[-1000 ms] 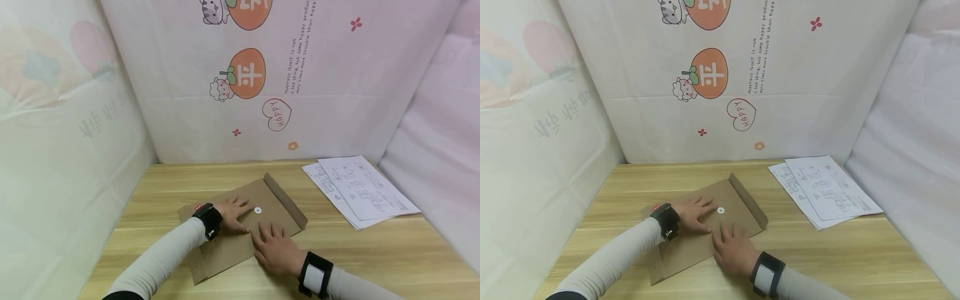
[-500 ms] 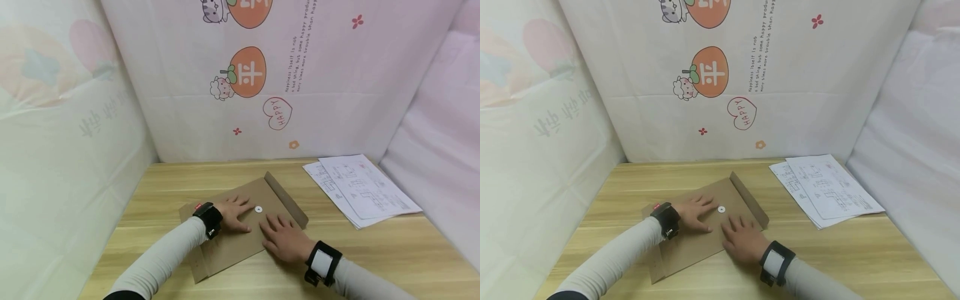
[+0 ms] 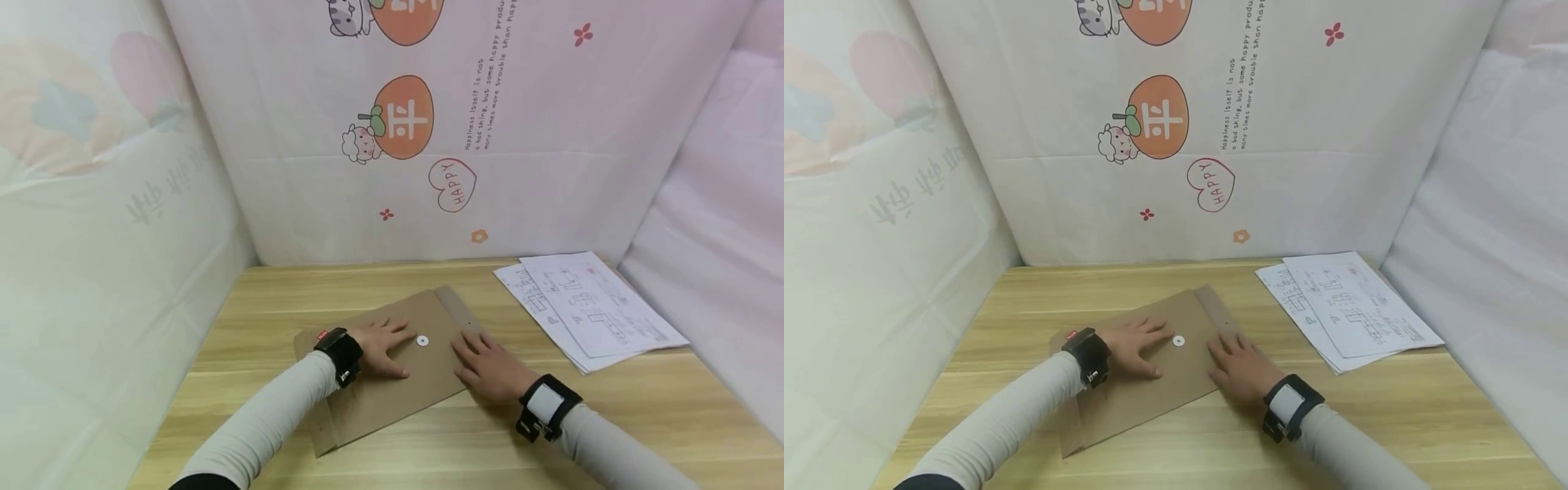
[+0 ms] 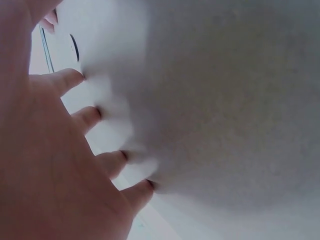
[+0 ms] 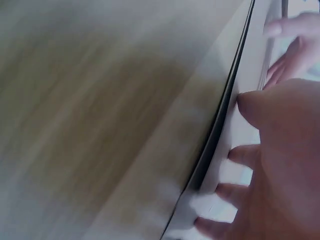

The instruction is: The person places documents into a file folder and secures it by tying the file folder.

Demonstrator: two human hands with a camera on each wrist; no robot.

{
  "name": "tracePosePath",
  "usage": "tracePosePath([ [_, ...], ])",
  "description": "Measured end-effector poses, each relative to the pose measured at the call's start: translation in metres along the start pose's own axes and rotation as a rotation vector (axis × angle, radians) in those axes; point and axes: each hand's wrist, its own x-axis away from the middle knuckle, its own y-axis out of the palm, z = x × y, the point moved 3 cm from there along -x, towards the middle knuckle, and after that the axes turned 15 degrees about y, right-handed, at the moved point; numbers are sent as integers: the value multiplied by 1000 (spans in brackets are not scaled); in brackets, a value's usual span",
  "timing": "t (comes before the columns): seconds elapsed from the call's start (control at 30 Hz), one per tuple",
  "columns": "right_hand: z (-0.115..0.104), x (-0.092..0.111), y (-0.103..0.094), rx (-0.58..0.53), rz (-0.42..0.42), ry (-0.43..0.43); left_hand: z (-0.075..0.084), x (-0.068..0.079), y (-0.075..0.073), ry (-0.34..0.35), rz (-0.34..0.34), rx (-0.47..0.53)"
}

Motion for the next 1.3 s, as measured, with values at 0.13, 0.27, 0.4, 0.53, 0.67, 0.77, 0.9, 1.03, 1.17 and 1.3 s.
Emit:
tracePosePath([
  [0.13,8,2,-7,-51,14,-36,-7,-3,-2,15,14,0],
  [0.27,13,4,-8,-78,1,-38,-15,-6,-3,18,12,15],
  [0.4,16,5,-4,-65,-17,-18,-18,-7,-2,22,18,36],
  [0.53,16,5,-3,-63,-20,-10,-15,-14,1,36,75,-32],
  [0.67,13,6,-6,-67,-15,-13,4,-28,7,124,106,-155],
  [0.77,11,7,-9,-59,-32,1,26,-37,13,214,67,-162],
  [0.9,8,5,-11,-77,-49,-1,45,-44,19,279,15,-153],
  [1.03,8,4,-9,-82,-57,-2,52,-48,23,281,-3,-168],
  [1.17,12,4,-7,-78,-61,4,52,-51,26,276,-23,-177],
  [1.3,17,4,-10,-113,-82,16,50,-52,27,281,-34,-161],
])
